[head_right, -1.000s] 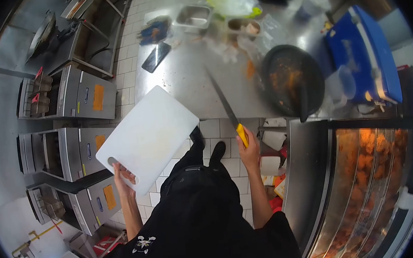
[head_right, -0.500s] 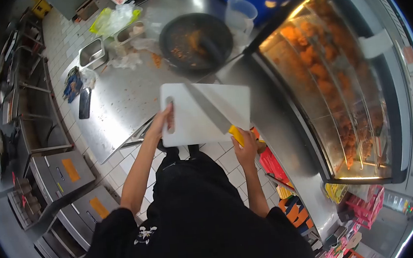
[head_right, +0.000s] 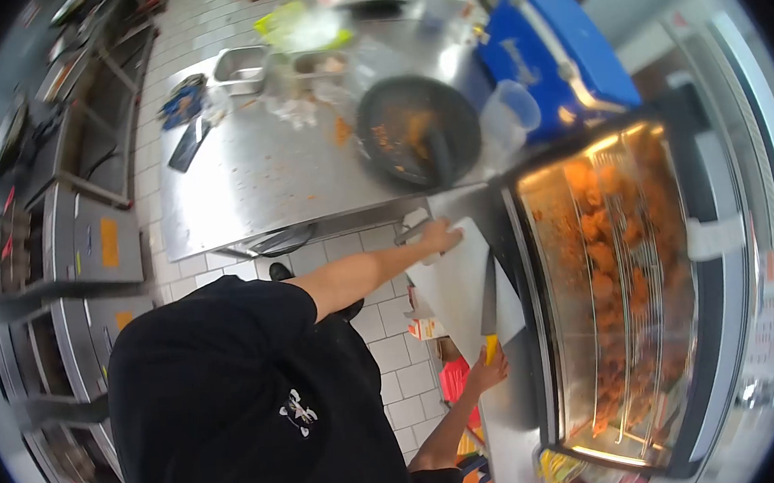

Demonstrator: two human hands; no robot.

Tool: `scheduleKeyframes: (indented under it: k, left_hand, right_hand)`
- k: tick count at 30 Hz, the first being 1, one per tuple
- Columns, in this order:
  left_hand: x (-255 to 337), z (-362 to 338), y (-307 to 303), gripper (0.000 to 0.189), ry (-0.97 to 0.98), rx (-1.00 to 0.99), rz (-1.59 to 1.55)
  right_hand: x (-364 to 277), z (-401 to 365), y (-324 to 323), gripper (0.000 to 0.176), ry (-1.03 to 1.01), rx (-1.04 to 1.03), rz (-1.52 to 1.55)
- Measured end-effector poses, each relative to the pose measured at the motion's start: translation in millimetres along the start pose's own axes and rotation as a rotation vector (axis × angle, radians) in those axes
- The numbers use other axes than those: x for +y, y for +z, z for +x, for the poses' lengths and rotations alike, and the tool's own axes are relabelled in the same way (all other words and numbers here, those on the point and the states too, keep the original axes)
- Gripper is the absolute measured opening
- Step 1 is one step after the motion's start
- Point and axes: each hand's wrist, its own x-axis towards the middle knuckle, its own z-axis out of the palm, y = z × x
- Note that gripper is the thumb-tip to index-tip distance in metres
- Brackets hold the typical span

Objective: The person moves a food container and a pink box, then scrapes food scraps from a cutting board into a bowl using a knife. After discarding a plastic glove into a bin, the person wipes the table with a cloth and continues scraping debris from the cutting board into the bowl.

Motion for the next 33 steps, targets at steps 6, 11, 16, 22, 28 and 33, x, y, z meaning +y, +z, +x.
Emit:
scheduleKeyframes:
  k: [6,11,16,22,28,33]
  left_hand:
    - [17.7,-68.9,-90.1,0.032,0.773,0.069,0.022]
    - [-93.9,-89.5,-254.7,0.021,0.142,-0.035,-0.176]
    - [-203.7,-63.7,-443.6,0.022,0.117,0.778,0.339]
    - [-203.7,-34.3,-588.3,0.073,-0.136,0.756,0.731]
    - [-199.9,-8.2,-621.6,0.101,-0.336,0.408,0.895]
    - [-197.8,-0.8,-637.7,0.116,-0.272,0.370,0.936]
  right_hand:
    - [9.7,14.5,36.6,0.036,0.183,0.077,-0.270]
    - [-41.5,14.6,31.8,0.027,0.142,0.373,-0.231]
    - [-148.3,10.4,57.9,0.024,-0.066,0.328,0.203]
    - [-336.6,5.9,93.8,0.024,-0.224,-0.342,0.830]
    - [-428.5,11.8,89.5,0.021,-0.505,-0.667,0.748]
    - [-451.7,21.5,96.3,0.019,-0.550,-0.820,0.679]
